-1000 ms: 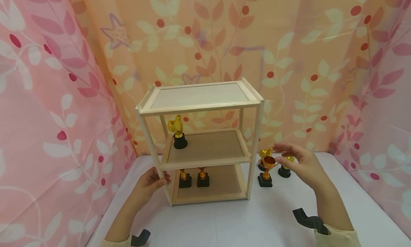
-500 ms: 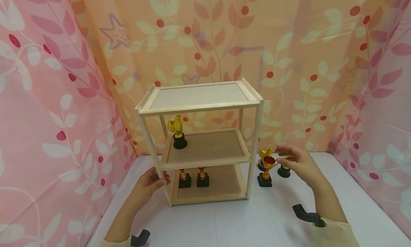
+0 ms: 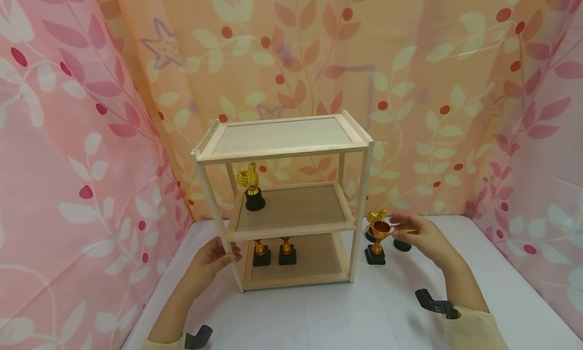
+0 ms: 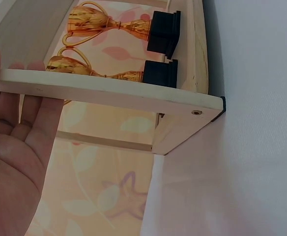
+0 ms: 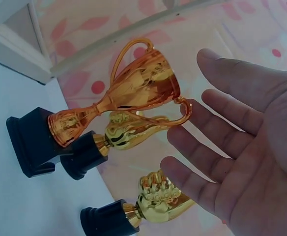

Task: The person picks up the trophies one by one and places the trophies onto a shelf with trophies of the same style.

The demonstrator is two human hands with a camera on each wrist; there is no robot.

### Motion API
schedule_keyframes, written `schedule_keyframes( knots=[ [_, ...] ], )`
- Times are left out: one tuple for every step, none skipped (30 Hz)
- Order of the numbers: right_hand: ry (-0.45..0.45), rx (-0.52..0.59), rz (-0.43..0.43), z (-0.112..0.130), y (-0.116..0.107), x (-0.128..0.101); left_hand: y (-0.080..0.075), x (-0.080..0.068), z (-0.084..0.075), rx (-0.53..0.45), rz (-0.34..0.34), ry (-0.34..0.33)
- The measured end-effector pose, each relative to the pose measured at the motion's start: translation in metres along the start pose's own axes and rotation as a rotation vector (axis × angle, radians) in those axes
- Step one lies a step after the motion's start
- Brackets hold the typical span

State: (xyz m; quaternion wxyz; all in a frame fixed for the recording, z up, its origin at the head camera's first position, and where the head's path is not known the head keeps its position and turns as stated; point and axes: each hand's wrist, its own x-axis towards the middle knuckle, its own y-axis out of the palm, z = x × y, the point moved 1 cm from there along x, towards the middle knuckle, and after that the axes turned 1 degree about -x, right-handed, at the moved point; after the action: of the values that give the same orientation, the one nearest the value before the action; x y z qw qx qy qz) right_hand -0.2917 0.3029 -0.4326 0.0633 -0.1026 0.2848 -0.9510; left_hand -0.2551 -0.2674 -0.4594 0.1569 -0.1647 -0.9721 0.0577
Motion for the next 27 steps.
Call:
schedule_keyframes(
  knots=[
    [0.004, 0.000, 0.002, -0.002, 0.000, 0.000, 0.000, 0.000, 0.000, -0.003, -0.001, -0.003],
    [0.007, -0.001, 0.005, -0.004, 0.001, 0.001, 0.000, 0.000, 0.000, -0.007, -0.001, -0.004],
    [0.005, -0.001, 0.013, -0.005, 0.001, 0.001, 0.000, 0.000, 0.000, -0.008, -0.001, -0.005],
    [0.009, 0.003, 0.017, -0.006, 0.001, 0.001, 0.000, 0.000, 0.000, -0.009, 0.000, -0.005],
    [0.013, 0.007, 0.022, -0.008, 0.001, 0.001, 0.000, 0.000, 0.000, -0.008, 0.001, -0.005],
    [0.013, 0.012, 0.028, -0.009, 0.002, 0.001, 0.000, 0.000, 0.000, -0.007, 0.002, -0.005],
    [0.014, 0.017, 0.035, -0.011, 0.002, 0.001, 0.000, 0.000, 0.000, -0.005, 0.002, -0.005],
    [0.014, 0.021, 0.043, -0.012, 0.002, 0.002, 0.000, 0.000, 0.000, -0.002, 0.002, -0.006],
    [0.018, 0.025, 0.052, -0.014, 0.002, 0.001, 0.000, 0.000, 0.000, 0.002, 0.002, -0.006],
    [0.028, 0.032, 0.058, -0.016, 0.003, 0.002, 0.000, 0.000, 0.000, 0.004, 0.001, -0.009],
    [0.038, 0.038, 0.067, -0.018, 0.003, 0.002, 0.000, 0.000, 0.000, 0.004, 0.001, -0.011],
    [0.047, 0.046, 0.075, -0.020, 0.003, 0.002, 0.000, 0.000, 0.000, 0.005, 0.001, -0.013],
    [0.052, 0.049, 0.085, -0.023, 0.004, 0.002, 0.000, 0.000, 0.000, 0.005, 0.001, -0.016],
    [0.056, 0.054, 0.095, -0.025, 0.004, 0.002, 0.000, 0.000, 0.000, 0.005, 0.001, -0.017],
    [0.056, 0.058, 0.104, -0.028, 0.004, 0.003, 0.000, 0.000, 0.000, 0.005, 0.001, -0.018],
    [0.054, 0.066, 0.113, -0.030, 0.005, 0.003, 0.000, 0.000, 0.000, 0.003, 0.001, -0.017],
    [0.052, 0.073, 0.122, -0.032, 0.005, 0.003, 0.000, 0.000, 0.000, 0.004, 0.000, -0.017],
    [0.050, 0.077, 0.130, -0.033, 0.006, 0.003, 0.000, 0.000, 0.000, 0.005, -0.001, -0.017],
    [0.048, 0.074, 0.135, -0.035, 0.007, 0.004, 0.000, 0.000, 0.000, 0.003, -0.001, -0.015],
    [0.048, 0.069, 0.143, -0.036, 0.007, 0.004, 0.000, 0.000, 0.000, 0.002, -0.001, -0.014],
    [0.047, 0.067, 0.149, -0.038, 0.008, 0.004, 0.001, 0.000, 0.000, 0.001, -0.002, -0.012],
    [0.050, 0.063, 0.154, -0.039, 0.009, 0.004, 0.001, 0.000, 0.000, 0.001, -0.001, -0.010],
    [0.054, 0.056, 0.157, -0.040, 0.010, 0.005, 0.001, 0.000, 0.000, 0.001, -0.001, -0.009],
    [0.053, 0.044, 0.162, -0.041, 0.011, 0.005, 0.000, 0.000, 0.000, -0.001, 0.000, -0.007],
    [0.054, 0.037, 0.168, -0.043, 0.012, 0.005, 0.000, 0.000, 0.000, -0.003, 0.002, -0.005],
    [0.057, 0.039, 0.173, -0.044, 0.013, 0.006, 0.000, 0.000, 0.000, -0.003, 0.002, -0.003],
    [0.062, 0.042, 0.178, -0.045, 0.014, 0.006, 0.000, 0.000, 0.000, -0.002, 0.003, -0.002]
  ],
)
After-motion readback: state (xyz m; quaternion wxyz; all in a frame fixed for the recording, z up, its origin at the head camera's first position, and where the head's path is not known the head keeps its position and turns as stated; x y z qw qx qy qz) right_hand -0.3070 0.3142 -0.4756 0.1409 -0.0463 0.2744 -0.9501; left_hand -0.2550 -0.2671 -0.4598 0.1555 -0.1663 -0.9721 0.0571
